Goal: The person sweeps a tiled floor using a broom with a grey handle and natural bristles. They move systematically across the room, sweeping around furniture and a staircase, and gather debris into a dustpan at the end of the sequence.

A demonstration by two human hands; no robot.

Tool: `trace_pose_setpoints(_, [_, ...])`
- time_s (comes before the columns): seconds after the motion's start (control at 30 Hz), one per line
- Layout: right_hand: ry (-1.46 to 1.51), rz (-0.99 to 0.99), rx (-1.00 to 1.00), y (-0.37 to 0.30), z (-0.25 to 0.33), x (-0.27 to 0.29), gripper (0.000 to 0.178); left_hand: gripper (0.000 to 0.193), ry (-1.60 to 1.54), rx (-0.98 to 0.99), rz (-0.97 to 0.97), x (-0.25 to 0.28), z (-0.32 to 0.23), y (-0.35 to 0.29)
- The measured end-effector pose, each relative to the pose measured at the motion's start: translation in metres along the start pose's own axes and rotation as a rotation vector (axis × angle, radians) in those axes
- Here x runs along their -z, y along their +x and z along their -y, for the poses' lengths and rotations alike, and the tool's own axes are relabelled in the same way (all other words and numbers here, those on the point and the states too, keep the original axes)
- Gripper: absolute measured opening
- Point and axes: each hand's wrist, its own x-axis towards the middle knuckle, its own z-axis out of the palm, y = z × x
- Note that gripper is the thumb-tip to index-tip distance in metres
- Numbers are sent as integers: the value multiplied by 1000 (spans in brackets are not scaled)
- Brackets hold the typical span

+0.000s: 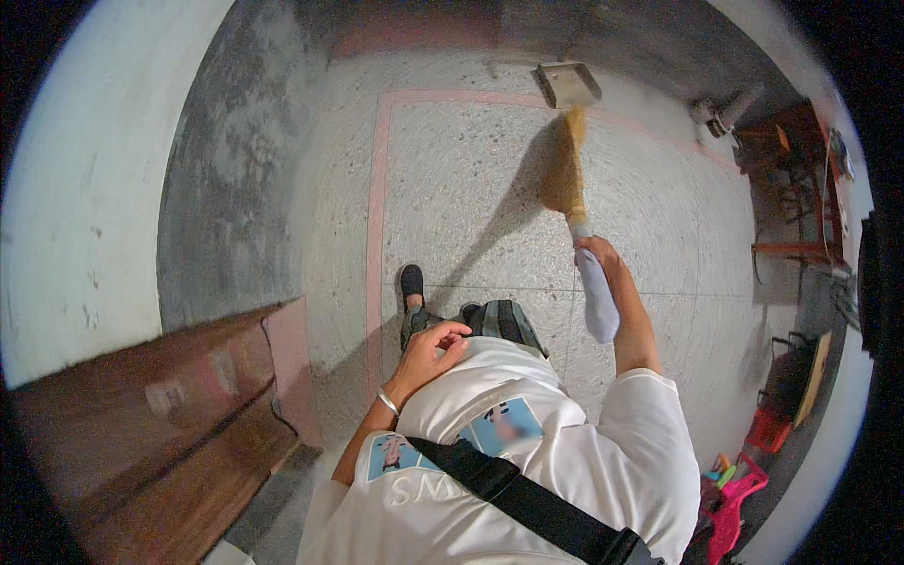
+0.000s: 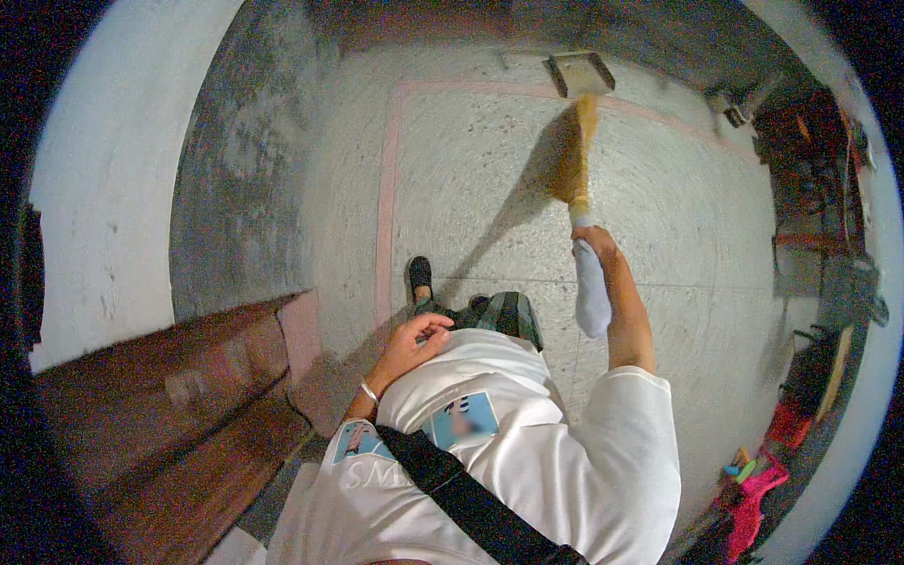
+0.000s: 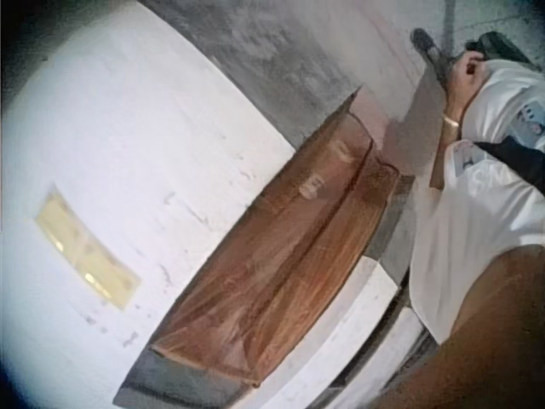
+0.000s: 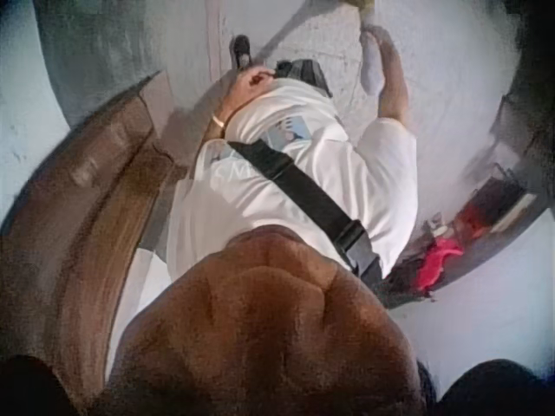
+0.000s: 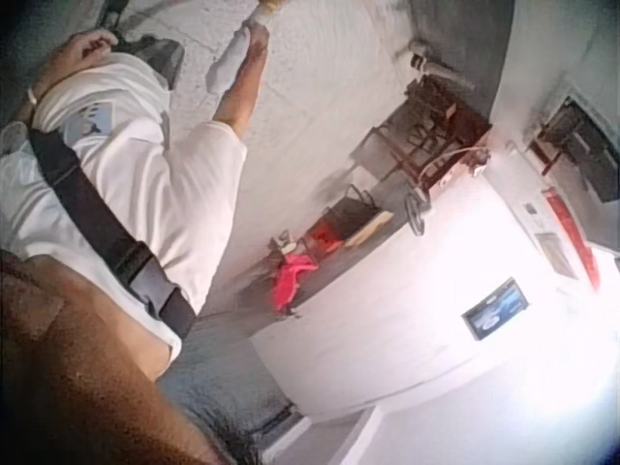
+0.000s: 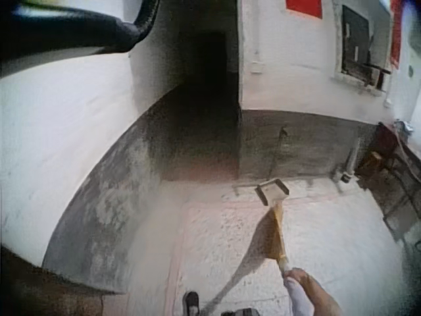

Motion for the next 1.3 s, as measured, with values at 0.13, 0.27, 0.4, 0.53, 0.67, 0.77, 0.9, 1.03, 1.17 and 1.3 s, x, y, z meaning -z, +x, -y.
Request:
trace_pose_setpoints(0.13, [287,-184,7,14,-14,-35,42,22,7,-7,112,41,-2,30])
trace_pose_setpoints(0.27, [419,-125,55,-33,14,-87,54,20,122,-27,242,85,-8,64])
trace_pose_setpoints(0.4, [606,38,-63,-66,63,-134,48,21,185,-150,418,111,-5,86])
trace_pose_setpoints(0.53, [588,-35,-95,-68,60,-166,39,21,251,-161,663,130,-6,110])
trace_pose_setpoints(0.67, [790,-204,-129,-60,49,-189,30,26,303,-133,858,133,-13,123])
trace_pose_setpoints(0.77, [1025,-358,-113,-54,62,-200,24,32,179,-43,869,109,-8,118])
trace_pose_setpoints(0.9, [1424,-527,-93,-57,81,-210,18,45,-432,655,945,80,-17,116])
trace_pose_setpoints(1.03, [1523,-923,-156,-68,73,-236,17,50,-405,891,1054,66,-34,102])
trace_pose_setpoints(1.17, [1783,-992,-330,-96,48,-289,24,46,-144,849,1235,64,-11,83])
trace_pose_setpoints(1.3, [2234,-800,-277,-122,28,-357,36,42,-18,1002,1389,70,-12,73])
